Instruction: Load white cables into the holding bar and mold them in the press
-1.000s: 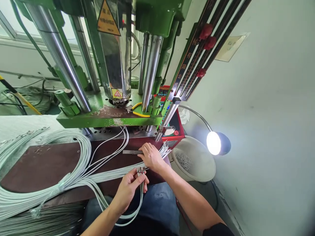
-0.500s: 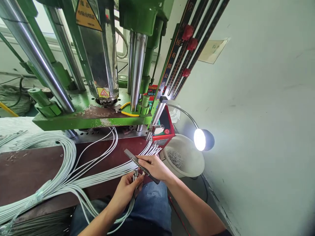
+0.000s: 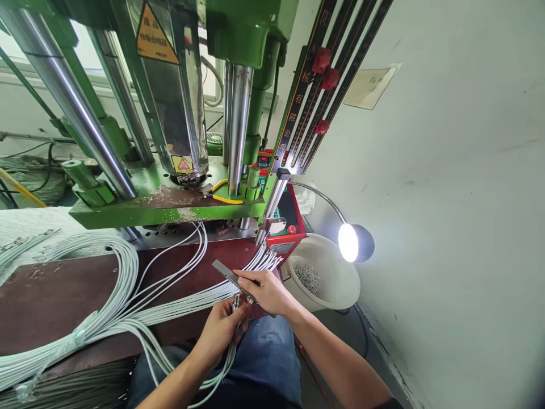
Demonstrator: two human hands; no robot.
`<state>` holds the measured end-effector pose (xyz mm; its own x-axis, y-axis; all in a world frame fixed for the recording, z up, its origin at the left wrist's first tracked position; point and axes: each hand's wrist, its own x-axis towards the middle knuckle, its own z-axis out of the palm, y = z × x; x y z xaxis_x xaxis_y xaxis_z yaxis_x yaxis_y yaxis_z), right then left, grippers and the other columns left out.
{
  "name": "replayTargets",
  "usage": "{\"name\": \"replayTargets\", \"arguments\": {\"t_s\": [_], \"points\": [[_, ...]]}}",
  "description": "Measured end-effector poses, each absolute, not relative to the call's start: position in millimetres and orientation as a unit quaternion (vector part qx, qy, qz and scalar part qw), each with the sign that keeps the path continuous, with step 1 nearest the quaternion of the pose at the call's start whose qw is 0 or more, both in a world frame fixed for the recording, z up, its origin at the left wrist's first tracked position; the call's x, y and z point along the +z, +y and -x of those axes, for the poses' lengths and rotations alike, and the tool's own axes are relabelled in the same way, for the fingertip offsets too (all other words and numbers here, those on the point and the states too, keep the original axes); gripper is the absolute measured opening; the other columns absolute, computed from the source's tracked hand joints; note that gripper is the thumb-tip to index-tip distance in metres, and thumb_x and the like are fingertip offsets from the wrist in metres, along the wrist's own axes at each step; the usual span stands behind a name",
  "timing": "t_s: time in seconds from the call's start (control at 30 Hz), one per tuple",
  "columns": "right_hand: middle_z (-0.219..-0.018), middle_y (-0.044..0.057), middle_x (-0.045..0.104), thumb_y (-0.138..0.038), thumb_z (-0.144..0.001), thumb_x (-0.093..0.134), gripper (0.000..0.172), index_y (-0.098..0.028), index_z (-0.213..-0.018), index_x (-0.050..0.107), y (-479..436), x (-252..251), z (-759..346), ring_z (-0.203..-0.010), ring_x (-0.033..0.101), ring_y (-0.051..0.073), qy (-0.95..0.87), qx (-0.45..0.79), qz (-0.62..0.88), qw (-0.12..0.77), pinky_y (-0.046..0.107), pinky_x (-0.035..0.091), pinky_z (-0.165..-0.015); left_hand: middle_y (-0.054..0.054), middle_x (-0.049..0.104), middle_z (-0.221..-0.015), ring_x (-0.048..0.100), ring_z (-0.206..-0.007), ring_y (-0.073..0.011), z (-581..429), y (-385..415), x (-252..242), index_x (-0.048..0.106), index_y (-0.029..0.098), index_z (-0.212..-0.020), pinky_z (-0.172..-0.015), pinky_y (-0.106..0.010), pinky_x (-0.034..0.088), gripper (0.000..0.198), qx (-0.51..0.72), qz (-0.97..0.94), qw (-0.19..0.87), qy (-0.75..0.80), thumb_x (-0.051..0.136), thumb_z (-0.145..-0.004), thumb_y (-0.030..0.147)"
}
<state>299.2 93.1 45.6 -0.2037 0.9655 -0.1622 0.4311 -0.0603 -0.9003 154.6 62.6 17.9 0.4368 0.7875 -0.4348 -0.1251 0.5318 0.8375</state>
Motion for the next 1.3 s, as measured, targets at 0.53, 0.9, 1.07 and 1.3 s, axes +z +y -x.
{"name": "replayTargets", "arguments": {"t_s": [0.53, 0.9, 1.07, 1.3], "points": [[-0.113, 0.004, 0.072, -0.038, -0.091, 0.054, 0.039, -0.018, -0.121, 0.069, 92, 47, -306, -0.102, 0.068, 0.022, -0.649, 0.466, 0.528, 0.288, 0.033, 0.053, -0.087, 0.001, 0.06, -0.053, 0.046, -0.041, -0.0087, -155, 61, 19, 0.058, 0.017, -0.065, -0.045, -0.023, 0.033, 0.036, 0.314, -0.387, 0.753, 0.43, 0.073, -0.069, 0.049], [-0.078, 0.001, 0.07, -0.036, -0.092, 0.053, 0.041, -0.018, -0.127, 0.066, 92, 49, -320, -0.066, 0.057, 0.012, -0.643, 0.478, 0.539, 0.262, 0.024, 0.044, -0.065, 0.003, 0.058, -0.058, 0.042, -0.045, -0.0063, -149, 67, 24, 0.059, 0.017, -0.068, -0.046, -0.02, 0.035, 0.034, 0.368, -0.361, 0.758, 0.398, 0.075, -0.069, 0.047], [-0.066, -0.002, 0.062, -0.039, -0.092, 0.053, 0.045, -0.019, -0.13, 0.063, 91, 43, -321, -0.06, 0.053, 0.011, -0.62, 0.496, 0.547, 0.264, 0.023, 0.042, -0.061, 0.003, 0.057, -0.055, 0.038, -0.043, -0.0053, -151, 63, 20, 0.058, 0.017, -0.068, -0.043, -0.019, 0.03, 0.038, 0.361, -0.375, 0.741, 0.425, 0.076, -0.067, 0.051], [-0.079, 0.001, 0.067, -0.037, -0.09, 0.055, 0.041, -0.019, -0.125, 0.068, 92, 46, -320, -0.066, 0.052, 0.011, -0.653, 0.474, 0.527, 0.267, 0.022, 0.04, -0.061, 0.006, 0.048, -0.049, 0.033, -0.042, -0.0044, -152, 63, 24, 0.053, 0.018, -0.063, -0.042, -0.019, 0.025, 0.041, 0.341, -0.375, 0.748, 0.428, 0.077, -0.065, 0.052]]}}
